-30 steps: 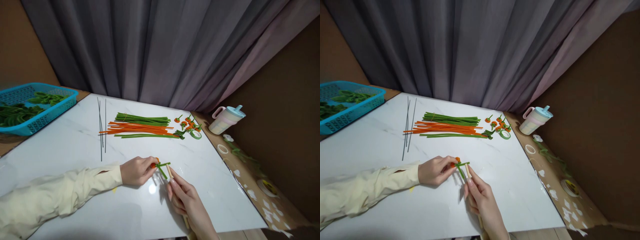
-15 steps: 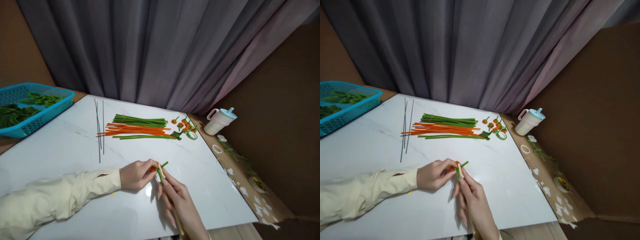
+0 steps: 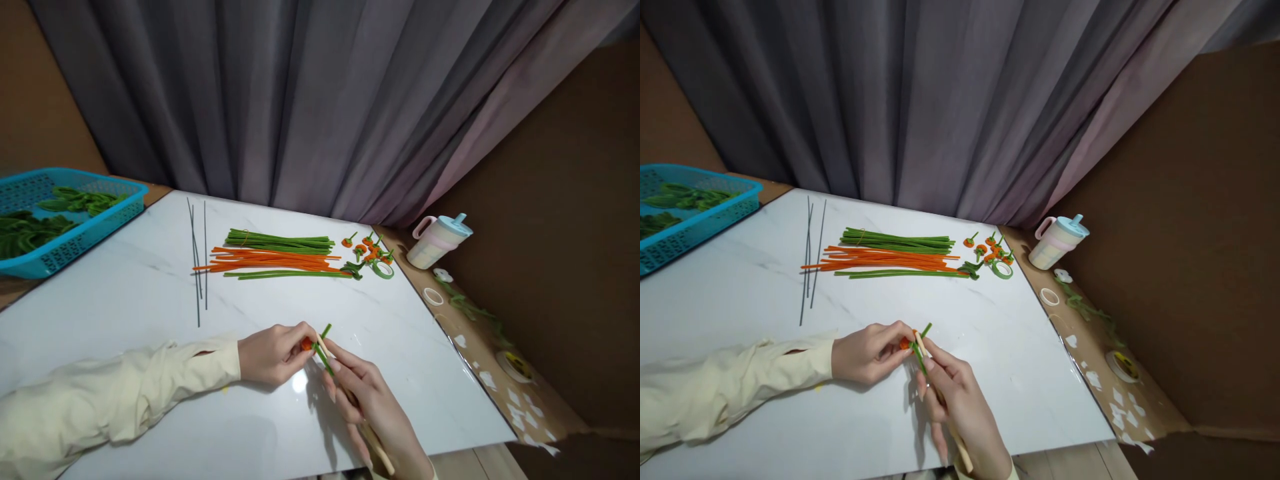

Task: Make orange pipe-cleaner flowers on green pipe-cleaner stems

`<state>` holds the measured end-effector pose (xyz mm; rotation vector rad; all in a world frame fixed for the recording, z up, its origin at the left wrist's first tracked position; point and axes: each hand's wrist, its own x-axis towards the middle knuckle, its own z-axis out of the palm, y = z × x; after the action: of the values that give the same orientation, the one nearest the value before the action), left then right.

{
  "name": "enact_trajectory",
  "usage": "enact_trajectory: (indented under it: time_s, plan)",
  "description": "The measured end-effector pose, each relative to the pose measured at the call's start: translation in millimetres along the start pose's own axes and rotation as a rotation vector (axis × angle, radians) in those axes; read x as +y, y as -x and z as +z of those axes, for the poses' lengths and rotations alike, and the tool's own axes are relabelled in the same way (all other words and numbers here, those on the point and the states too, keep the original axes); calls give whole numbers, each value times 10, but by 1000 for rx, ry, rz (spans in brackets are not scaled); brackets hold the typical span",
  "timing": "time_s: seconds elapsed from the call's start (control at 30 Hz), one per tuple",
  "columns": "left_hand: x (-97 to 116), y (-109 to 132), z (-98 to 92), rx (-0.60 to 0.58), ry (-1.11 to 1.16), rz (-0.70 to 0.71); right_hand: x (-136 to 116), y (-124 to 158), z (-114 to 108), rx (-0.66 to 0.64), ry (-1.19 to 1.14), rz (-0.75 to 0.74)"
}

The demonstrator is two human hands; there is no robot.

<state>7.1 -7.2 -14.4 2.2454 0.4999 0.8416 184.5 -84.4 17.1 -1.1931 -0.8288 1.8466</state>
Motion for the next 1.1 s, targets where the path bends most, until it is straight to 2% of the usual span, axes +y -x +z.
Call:
enact_trajectory:
  time_s: [0.3, 0.47, 0.53, 0.77, 1.1]
  plan:
    - [22, -4, -19, -59, 45, -18, -12, -32, -24, -11, 109, -13]
    - [28, -19, -24, -70, 116, -113, -59, -9, -10, -27, 219, -52]
    - [21, -28, -29, -82, 200, -183, -86, -15, -14, -29, 233, -57]
    - [-26, -63, -64, -135, 733, -419, -115, -24, -33, -41, 121, -55]
    - [-14, -124, -79, -97, 930, -520, -113, -5, 74, 76, 525, -155]
